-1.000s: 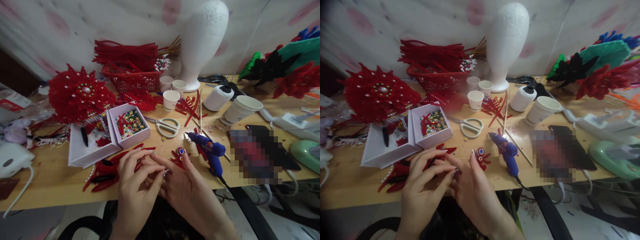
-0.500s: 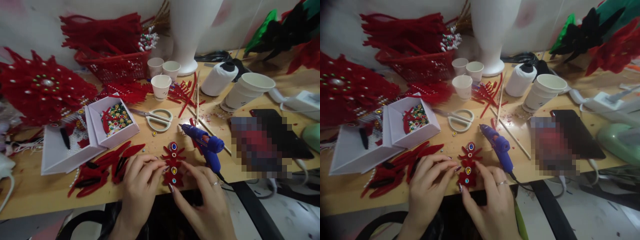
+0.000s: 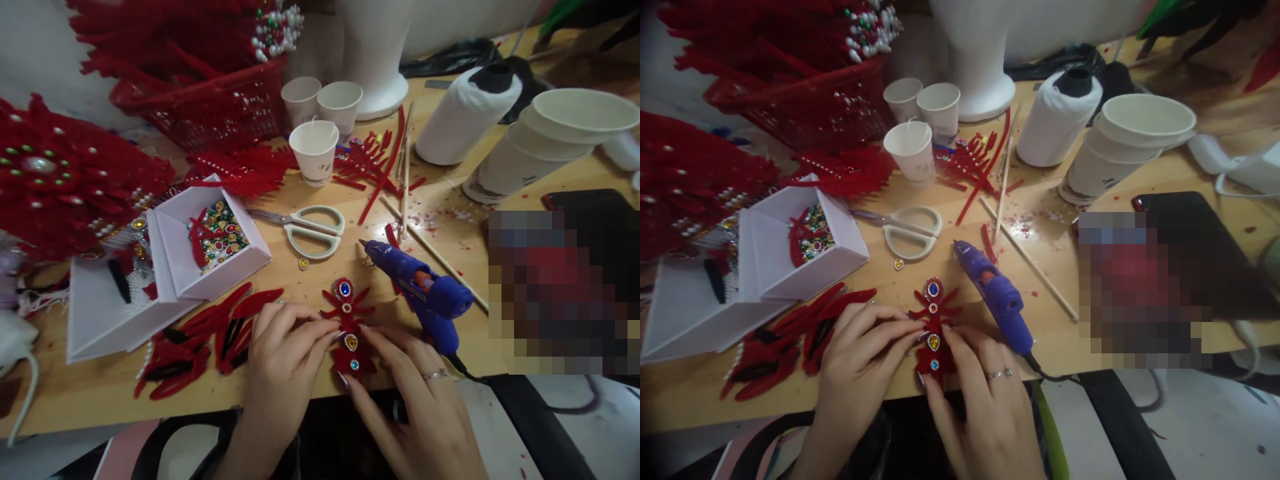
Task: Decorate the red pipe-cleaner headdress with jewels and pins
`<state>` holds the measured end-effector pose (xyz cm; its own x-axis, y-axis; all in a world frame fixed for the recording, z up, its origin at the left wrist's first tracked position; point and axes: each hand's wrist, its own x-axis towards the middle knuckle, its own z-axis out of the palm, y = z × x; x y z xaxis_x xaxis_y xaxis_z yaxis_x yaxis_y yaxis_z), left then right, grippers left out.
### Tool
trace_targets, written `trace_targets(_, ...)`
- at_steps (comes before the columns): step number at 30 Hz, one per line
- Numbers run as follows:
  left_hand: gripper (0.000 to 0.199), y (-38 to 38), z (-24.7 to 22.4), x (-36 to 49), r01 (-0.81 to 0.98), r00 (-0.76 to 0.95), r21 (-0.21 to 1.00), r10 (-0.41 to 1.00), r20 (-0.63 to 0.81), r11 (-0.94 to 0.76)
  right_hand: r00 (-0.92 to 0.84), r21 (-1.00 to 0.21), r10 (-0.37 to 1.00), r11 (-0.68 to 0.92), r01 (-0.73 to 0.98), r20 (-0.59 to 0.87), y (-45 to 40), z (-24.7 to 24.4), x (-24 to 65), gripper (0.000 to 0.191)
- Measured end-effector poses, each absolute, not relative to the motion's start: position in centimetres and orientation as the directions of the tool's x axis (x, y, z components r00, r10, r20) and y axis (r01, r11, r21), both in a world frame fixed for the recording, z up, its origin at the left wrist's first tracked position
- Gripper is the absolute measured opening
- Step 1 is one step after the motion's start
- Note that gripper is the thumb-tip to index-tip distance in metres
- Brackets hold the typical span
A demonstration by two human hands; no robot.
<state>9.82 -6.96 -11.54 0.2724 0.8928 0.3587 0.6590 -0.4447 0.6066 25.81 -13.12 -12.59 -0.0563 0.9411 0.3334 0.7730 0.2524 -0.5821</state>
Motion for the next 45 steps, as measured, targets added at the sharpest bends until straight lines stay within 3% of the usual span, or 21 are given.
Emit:
trace_targets(22, 0.015, -6.8, -10.4, 9.7, 0.686, 0.275, 0.604, 0.914, 0.300, -0.405, -0.045, -0.622, 0.932, 0.274, 0.733, 0.359, -13.0, -12.9, 26.3, 0.030)
trace_targets(30, 0.016, -6.8, -10.2, 7.6, 0.865, 0.247, 0.325, 0.888, 0.388, -0.382, -0.031, -0.629, 0.924, 0.283, 0.724, 0.380, -13.1, -12.9, 26.1, 0.029)
trace_targets(33, 0.013, -6.6, -10.7, 7.2, 0.883, 0.245, 0.295, 0.895, 0.373, -0.365, -0.041, -0.639, 0.921, 0.301, 0.708, 0.388, -13.2, -13.0, 26.1, 0.029)
trace_targets(45, 0.011, -7.2, -9.8, 8.3, 0.804, 0.232, 0.450, 0.901, 0.366, -0.389, -0.100, -0.583, 0.923, 0.316, 0.748, 0.372, -13.2, -13.0, 25.8, 0.029)
